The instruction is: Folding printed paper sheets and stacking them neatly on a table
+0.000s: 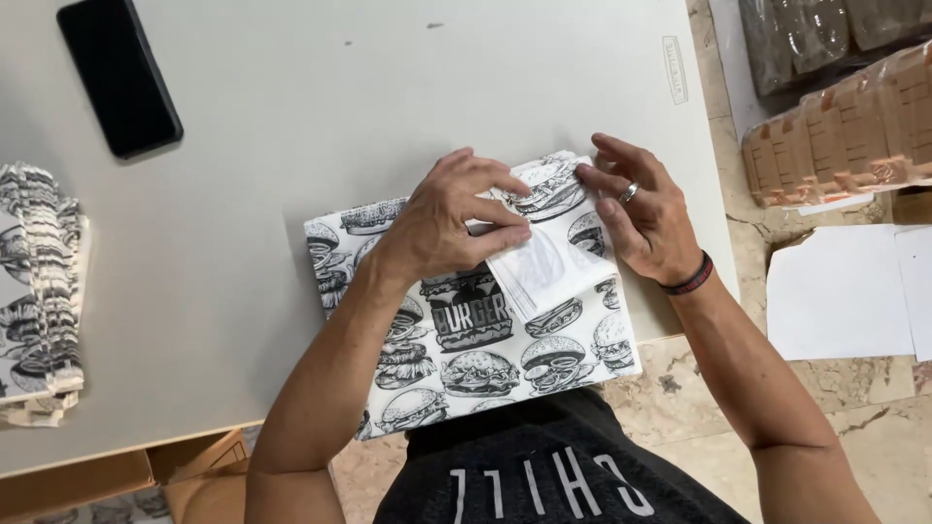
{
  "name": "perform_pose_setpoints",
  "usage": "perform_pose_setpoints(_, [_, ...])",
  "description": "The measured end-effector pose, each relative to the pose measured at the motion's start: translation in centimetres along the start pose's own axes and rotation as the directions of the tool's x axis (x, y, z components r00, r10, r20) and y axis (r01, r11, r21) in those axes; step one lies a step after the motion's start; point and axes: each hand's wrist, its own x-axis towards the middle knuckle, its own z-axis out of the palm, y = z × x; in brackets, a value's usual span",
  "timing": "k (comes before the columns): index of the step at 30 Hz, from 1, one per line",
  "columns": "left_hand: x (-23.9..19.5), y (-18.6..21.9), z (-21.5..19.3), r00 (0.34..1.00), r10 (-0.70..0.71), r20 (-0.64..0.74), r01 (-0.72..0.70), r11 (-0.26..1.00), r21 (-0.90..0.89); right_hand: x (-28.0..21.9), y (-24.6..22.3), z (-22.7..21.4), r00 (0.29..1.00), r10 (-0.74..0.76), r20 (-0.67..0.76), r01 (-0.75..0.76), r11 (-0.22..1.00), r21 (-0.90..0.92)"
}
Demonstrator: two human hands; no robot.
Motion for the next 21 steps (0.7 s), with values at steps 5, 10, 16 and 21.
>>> perform_pose_setpoints(5, [0.1,-0.2,0.2,1.000,-0.022,-0.009,0.021,1.000,-0.006,-0.5,0.7,0.2,1.000,-0.020,0.010,0.021,0.998,-0.066])
perform_pose_setpoints(10, [0.2,0.2,-0.1,0.999,-0.040,0.017,0.040,0.999,-0.032,0.3,-0.6,0.2,0.998,-0.036,0.058,0.042,0.993,-0.112])
perform_pose_setpoints(16, [-0.1,-0.6,0.5,0.999,-0.041,-0.012,0.041,0.999,-0.018,0.4,-0.4,0.2,0.997,-0.052,0.062,0.054,0.998,-0.031])
perform_pose_setpoints(21, [-0.4,-0.8,0.9,0.996,-0.012,-0.084,0.009,1.000,-0.027,0.4,-0.6,-0.6,1.000,-0.011,-0.025,0.014,0.993,0.114])
